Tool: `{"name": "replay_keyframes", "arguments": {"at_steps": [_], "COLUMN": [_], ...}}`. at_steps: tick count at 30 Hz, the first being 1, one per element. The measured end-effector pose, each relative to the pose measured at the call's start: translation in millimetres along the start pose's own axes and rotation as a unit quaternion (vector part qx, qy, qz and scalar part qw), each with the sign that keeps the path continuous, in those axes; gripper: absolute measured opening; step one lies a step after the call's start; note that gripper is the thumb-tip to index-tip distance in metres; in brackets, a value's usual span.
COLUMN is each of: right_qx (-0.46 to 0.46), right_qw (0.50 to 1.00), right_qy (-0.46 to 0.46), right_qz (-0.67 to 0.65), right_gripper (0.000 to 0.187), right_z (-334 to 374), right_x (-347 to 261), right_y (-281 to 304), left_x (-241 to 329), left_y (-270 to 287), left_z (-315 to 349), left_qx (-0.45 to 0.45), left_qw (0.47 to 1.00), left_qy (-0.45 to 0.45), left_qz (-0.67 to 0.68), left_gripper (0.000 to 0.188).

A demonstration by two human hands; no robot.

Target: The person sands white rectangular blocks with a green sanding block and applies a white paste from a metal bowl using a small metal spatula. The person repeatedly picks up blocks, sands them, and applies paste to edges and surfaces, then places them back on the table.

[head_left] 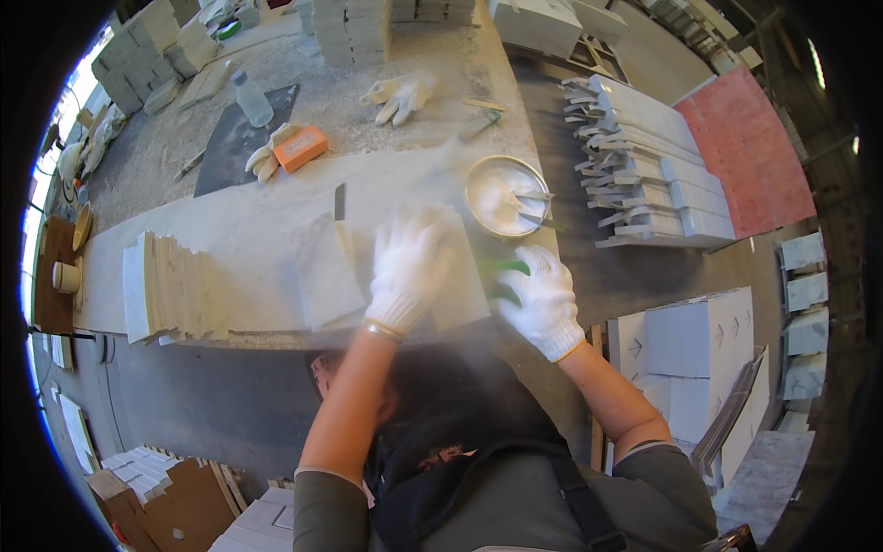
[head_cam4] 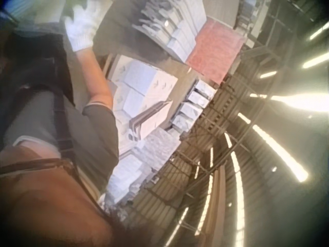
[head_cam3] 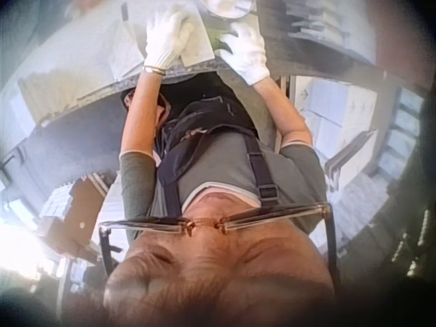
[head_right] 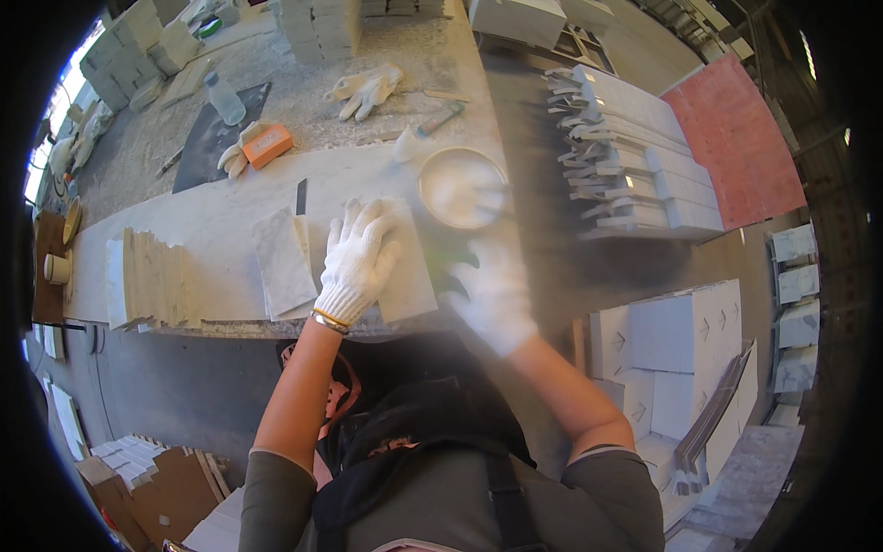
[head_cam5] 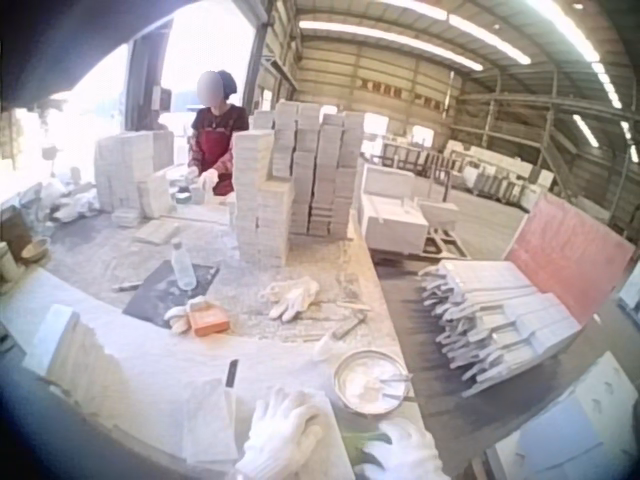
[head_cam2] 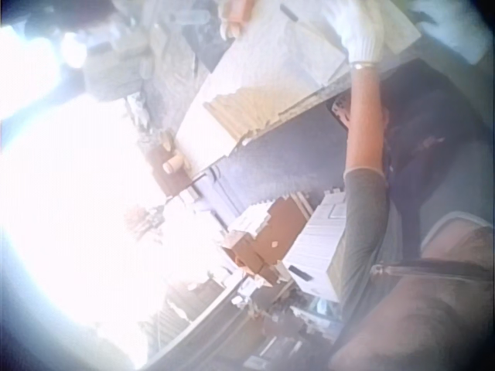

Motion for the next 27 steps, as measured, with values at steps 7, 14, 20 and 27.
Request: {"name": "replay_keyframes", "arguments": {"at_steps": [7,14,20,27], "right_qx": [-0.087,-0.091,-0.039,-0.080], "right_qw": [0.985,0.850,0.848,0.905], "right_qy": [-0.123,-0.181,-0.152,-0.108], "right_qz": [-0.085,-0.485,-0.507,-0.404], "right_gripper": [0.052,0.075,0.075,0.076], "right_z": [5,17,-41,34], "right_x": [26,-20,-30,-34], "right_y": [5,4,-14,13], "left_x": [5,5,9,7], "left_y": [1,-3,0,-2], "left_z": [4,5,2,4], "left_qx": [0.005,0.001,0.035,0.027], "left_qw": [0.998,0.999,0.998,0.998], "left_qy": [-0.052,-0.047,-0.047,-0.033], "left_qz": [0.023,0.025,-0.003,0.036], "left_gripper": [0.042,0.041,0.038,0.036]}}
Point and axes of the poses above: each hand's wrist, its own z-axis away from the middle knuckle, its own y-axis out of the back of the hand, x = y × z, the point moved 3 cm from there along -z, towards the middle knuckle, and after that the axes turned 10 degrees about -y, right-handed, at the moved point
